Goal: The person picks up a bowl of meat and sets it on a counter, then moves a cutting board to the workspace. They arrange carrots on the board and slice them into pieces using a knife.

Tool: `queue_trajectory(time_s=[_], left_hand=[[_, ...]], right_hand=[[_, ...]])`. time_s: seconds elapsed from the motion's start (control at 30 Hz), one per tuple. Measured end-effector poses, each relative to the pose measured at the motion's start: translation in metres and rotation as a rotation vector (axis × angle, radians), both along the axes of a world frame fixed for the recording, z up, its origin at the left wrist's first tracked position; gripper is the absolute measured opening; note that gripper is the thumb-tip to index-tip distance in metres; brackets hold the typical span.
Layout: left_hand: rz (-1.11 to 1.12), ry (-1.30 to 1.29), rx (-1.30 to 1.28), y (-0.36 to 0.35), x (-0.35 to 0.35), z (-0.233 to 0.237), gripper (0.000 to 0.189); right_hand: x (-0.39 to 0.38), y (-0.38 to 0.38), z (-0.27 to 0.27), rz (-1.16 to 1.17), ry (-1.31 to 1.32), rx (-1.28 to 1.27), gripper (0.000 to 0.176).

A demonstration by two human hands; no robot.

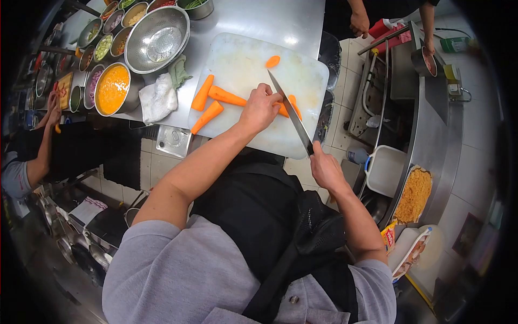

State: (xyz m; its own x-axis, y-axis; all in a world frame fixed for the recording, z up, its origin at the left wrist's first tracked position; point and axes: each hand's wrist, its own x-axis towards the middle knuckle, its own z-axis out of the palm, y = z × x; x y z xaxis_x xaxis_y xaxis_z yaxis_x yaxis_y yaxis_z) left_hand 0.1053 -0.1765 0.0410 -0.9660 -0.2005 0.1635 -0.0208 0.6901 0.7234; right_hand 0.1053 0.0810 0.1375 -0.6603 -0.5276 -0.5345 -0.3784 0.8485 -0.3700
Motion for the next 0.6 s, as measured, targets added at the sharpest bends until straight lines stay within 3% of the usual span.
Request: queue_trajectory(time_s=[0.2,0.43,0.6], left_hand=[[0.015,0.028,0.007,0.0,0.002,-0.002,0.023],[0.026,0.042,0.013,0.0,0.002,-0.004,0.022],[-0.013,0.044,0.037,-0.006,0.005,-0.004,0.022]], right_hand=[[0.009,0.007,0.008,-0.022,-0.035,0.025,0.019],[-0.012,-0.023,-0.045,0.025,-0.008,-0.009,0.02],[-0.018,-0.02,-0.034,0.014,-0.021,-0.018,0.02]])
